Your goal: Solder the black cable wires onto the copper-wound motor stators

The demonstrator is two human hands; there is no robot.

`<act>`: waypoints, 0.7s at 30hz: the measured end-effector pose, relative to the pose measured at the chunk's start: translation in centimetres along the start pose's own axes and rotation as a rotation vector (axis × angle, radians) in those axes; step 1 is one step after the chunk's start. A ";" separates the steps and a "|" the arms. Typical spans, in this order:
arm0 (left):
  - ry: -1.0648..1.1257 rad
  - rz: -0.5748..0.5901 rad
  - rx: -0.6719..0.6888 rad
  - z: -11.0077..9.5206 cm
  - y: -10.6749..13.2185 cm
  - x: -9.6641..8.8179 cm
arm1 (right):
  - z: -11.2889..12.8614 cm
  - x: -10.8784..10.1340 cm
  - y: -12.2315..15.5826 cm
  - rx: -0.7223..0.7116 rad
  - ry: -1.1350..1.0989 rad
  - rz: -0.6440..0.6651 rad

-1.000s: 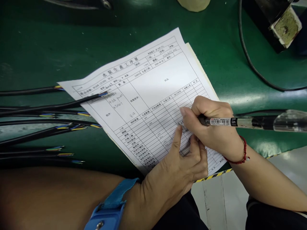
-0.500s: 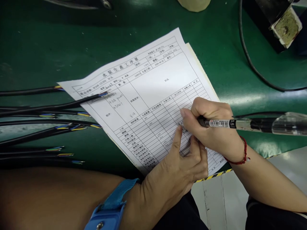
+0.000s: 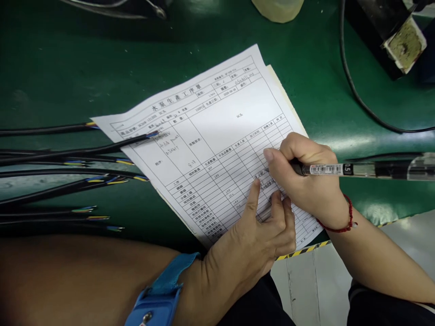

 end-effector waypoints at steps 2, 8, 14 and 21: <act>0.018 0.006 -0.014 0.1 0.0 0.0 | -0.1 -0.2 -0.1 0.004 0.024 -0.019; 0.030 0.065 -0.010 -0.3 -0.2 0.5 | 0.0 0.0 -0.3 0.047 -0.015 0.030; 0.043 0.071 -0.006 -0.6 -0.6 0.6 | 0.1 0.2 -0.8 0.210 -0.062 0.155; -0.001 0.107 0.023 -0.3 -0.8 0.4 | 0.3 0.5 -1.4 0.217 -0.038 0.177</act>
Point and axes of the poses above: each hand's wrist, its own y-axis away from the middle knuckle, its own x-axis out of the palm, z = x × y, the point moved 8 cm from there along -y, towards the middle knuckle, and after that the axes turned 6 degrees about z, right-handed, at the moved point
